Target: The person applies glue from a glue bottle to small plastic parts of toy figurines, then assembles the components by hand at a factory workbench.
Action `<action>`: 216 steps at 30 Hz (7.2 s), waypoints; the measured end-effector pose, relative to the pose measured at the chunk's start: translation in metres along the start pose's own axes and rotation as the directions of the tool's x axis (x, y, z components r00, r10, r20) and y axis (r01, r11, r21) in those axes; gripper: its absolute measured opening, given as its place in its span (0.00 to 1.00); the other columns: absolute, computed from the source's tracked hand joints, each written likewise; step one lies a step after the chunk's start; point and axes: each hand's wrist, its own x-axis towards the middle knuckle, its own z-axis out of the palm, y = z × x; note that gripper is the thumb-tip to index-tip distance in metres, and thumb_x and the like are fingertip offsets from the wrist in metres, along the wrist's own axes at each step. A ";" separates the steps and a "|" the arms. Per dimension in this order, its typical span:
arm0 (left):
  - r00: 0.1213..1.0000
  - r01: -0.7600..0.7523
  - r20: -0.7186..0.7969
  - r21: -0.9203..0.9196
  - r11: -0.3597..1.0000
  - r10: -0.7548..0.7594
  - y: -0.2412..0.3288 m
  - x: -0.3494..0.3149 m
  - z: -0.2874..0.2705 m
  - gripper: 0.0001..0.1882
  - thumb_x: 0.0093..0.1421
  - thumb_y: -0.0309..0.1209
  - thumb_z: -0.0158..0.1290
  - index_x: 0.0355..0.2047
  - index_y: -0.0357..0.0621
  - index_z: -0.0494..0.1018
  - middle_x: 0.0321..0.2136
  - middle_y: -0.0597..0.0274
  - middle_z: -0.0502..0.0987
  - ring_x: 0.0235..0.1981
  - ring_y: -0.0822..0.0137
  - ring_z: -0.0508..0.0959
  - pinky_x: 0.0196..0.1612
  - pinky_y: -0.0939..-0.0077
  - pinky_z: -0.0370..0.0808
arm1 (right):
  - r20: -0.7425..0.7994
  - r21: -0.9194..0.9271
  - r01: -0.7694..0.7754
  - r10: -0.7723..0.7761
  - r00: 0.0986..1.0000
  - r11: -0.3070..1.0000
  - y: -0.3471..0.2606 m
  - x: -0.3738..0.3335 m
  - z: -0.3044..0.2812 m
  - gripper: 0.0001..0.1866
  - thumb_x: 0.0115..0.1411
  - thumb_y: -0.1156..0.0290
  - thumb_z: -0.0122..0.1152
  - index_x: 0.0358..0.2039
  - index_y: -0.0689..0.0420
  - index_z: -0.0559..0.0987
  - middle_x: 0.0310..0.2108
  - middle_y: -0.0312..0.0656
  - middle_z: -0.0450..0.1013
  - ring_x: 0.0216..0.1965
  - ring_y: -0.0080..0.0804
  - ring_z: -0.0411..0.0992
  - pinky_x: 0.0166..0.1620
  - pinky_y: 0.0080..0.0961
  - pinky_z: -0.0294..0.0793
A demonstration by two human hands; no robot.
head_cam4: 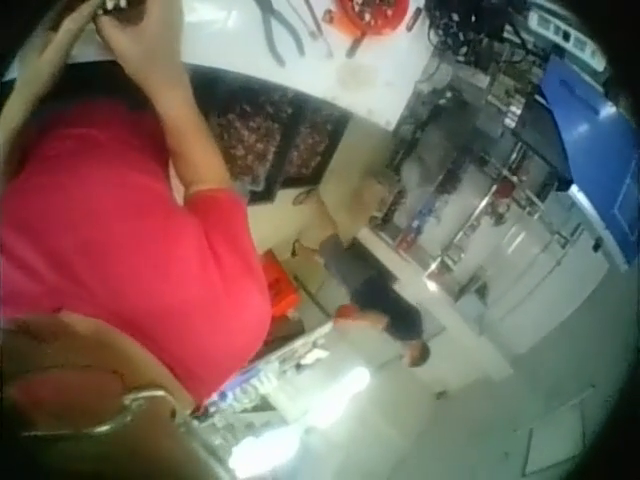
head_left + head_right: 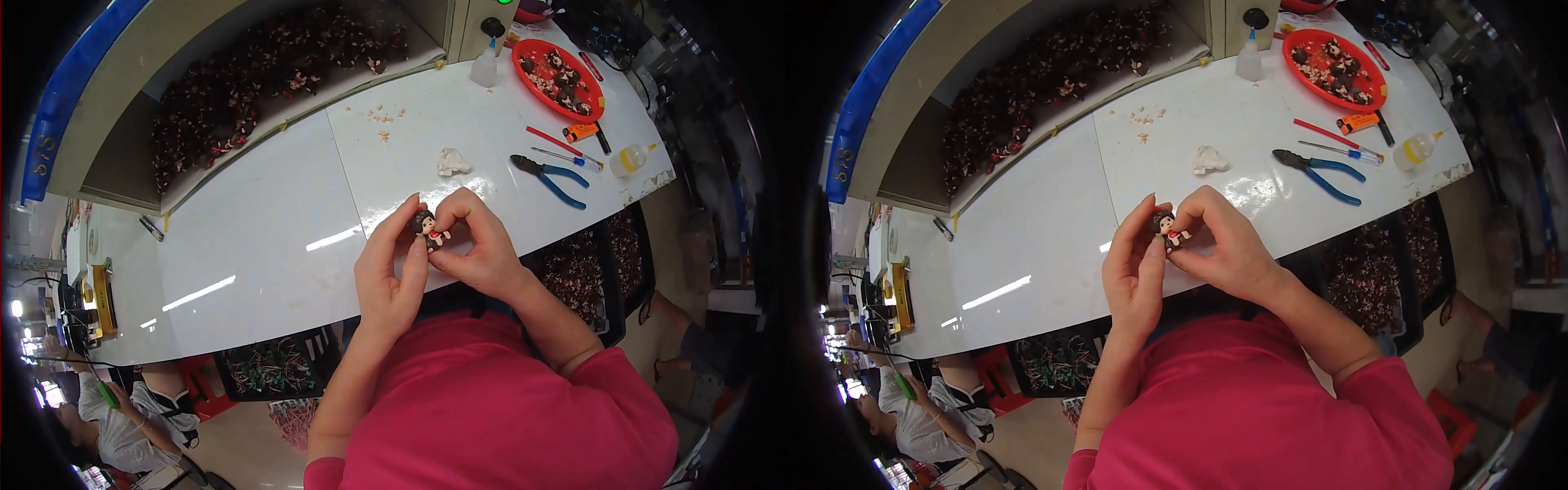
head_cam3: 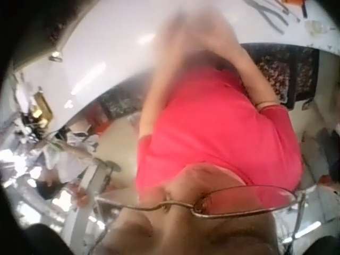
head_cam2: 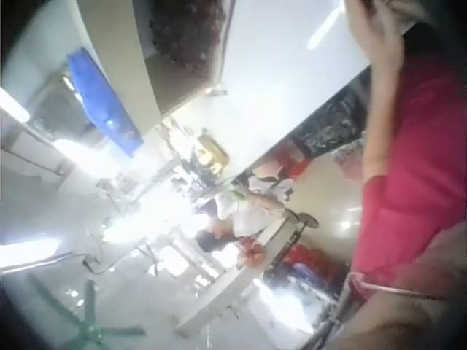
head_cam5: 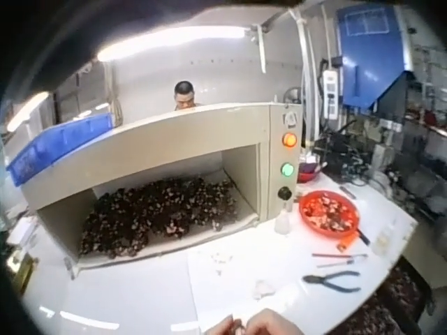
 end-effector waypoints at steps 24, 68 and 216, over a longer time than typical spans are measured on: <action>0.995 -0.071 -0.049 0.250 0.966 0.085 0.004 -0.013 0.007 0.20 0.59 0.23 0.41 0.54 0.37 0.64 0.41 0.53 0.72 0.41 0.65 0.74 0.45 0.75 0.70 | 0.037 -0.053 0.073 -0.071 0.997 0.996 -0.014 -0.010 -0.002 0.13 0.46 0.82 0.59 0.32 0.59 0.68 0.32 0.39 0.65 0.32 0.28 0.69 0.37 0.21 0.72; 0.997 0.065 0.044 -0.056 0.996 -0.063 -0.001 0.005 -0.020 0.15 0.63 0.26 0.40 0.47 0.38 0.71 0.35 0.63 0.70 0.36 0.75 0.71 0.41 0.82 0.68 | 0.188 0.404 -0.236 0.172 0.967 0.884 0.010 0.005 0.004 0.19 0.46 0.79 0.67 0.35 0.56 0.66 0.34 0.34 0.68 0.37 0.19 0.69 0.43 0.19 0.69; 0.814 0.174 -0.431 0.821 0.544 0.390 0.026 -0.117 -0.083 0.19 0.52 0.29 0.45 0.46 0.49 0.65 0.18 0.60 0.72 0.20 0.55 0.74 0.22 0.62 0.70 | 0.293 0.200 -0.229 0.165 0.942 0.953 -0.068 -0.051 0.114 0.12 0.57 0.73 0.59 0.37 0.61 0.65 0.33 0.40 0.63 0.34 0.29 0.62 0.37 0.25 0.70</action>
